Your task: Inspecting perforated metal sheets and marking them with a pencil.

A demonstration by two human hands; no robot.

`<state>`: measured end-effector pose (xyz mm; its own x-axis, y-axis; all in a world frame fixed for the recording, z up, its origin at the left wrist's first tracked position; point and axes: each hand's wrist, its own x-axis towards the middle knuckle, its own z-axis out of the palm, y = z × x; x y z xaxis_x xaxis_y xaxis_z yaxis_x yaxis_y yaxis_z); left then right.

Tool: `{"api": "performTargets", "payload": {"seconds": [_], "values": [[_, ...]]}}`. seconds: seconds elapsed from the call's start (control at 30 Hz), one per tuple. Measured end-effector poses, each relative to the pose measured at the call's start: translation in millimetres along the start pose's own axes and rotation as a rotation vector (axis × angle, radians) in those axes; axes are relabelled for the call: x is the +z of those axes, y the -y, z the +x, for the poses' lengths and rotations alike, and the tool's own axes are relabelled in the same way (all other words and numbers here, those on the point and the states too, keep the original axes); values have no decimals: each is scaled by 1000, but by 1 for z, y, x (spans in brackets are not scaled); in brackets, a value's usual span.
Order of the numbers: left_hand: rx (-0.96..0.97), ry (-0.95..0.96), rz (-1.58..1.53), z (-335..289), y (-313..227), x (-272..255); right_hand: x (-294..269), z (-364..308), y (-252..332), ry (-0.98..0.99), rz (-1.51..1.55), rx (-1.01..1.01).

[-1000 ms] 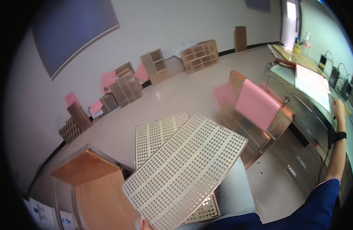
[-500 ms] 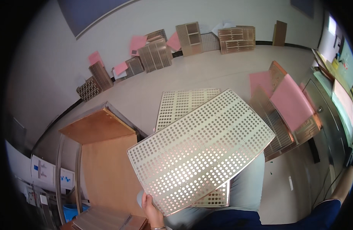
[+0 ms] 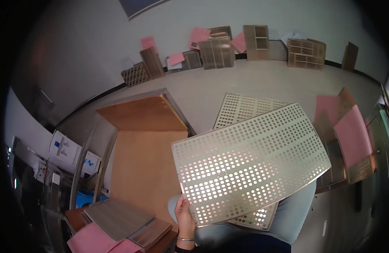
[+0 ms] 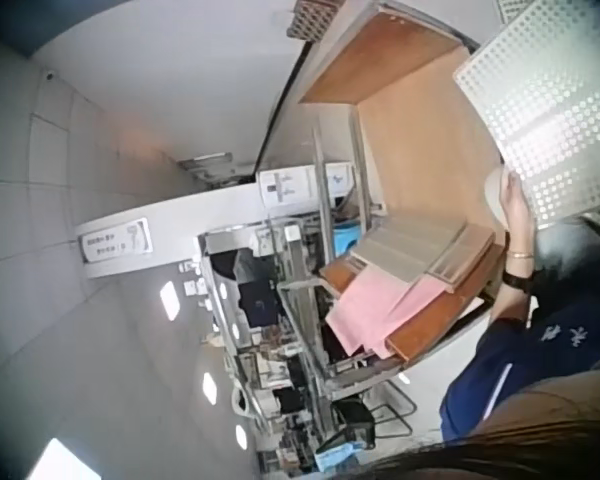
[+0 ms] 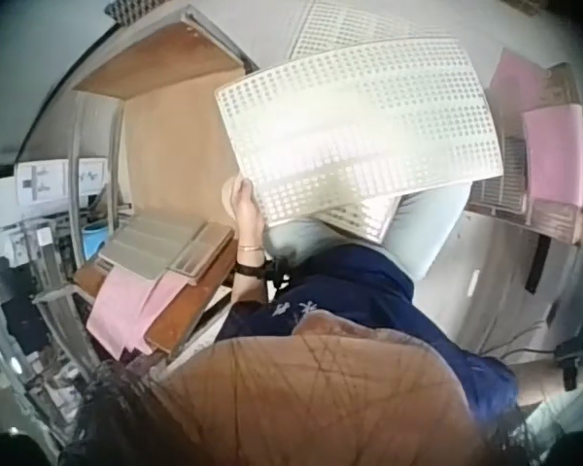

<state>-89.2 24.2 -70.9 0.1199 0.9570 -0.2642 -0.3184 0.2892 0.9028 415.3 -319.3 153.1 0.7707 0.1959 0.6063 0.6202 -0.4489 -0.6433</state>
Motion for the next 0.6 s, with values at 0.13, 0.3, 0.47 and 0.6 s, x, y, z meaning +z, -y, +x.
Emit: {"api": "performTargets", "payload": {"seconds": [0.13, 0.3, 0.47, 0.6], "values": [[-71, 52, -22, 4, 7, 2, 59, -44, 91, 153, 153, -37], [-122, 68, 126, 6, 20, -5, 143, -85, 154, 380, 346, -99], [88, 191, 839, 26, 10, -21, 261, -140, 186, 1066, 664, -184], [312, -3, 1255, 42, -13, -8, 364, -195, 224, 1359, 804, -33]]}}
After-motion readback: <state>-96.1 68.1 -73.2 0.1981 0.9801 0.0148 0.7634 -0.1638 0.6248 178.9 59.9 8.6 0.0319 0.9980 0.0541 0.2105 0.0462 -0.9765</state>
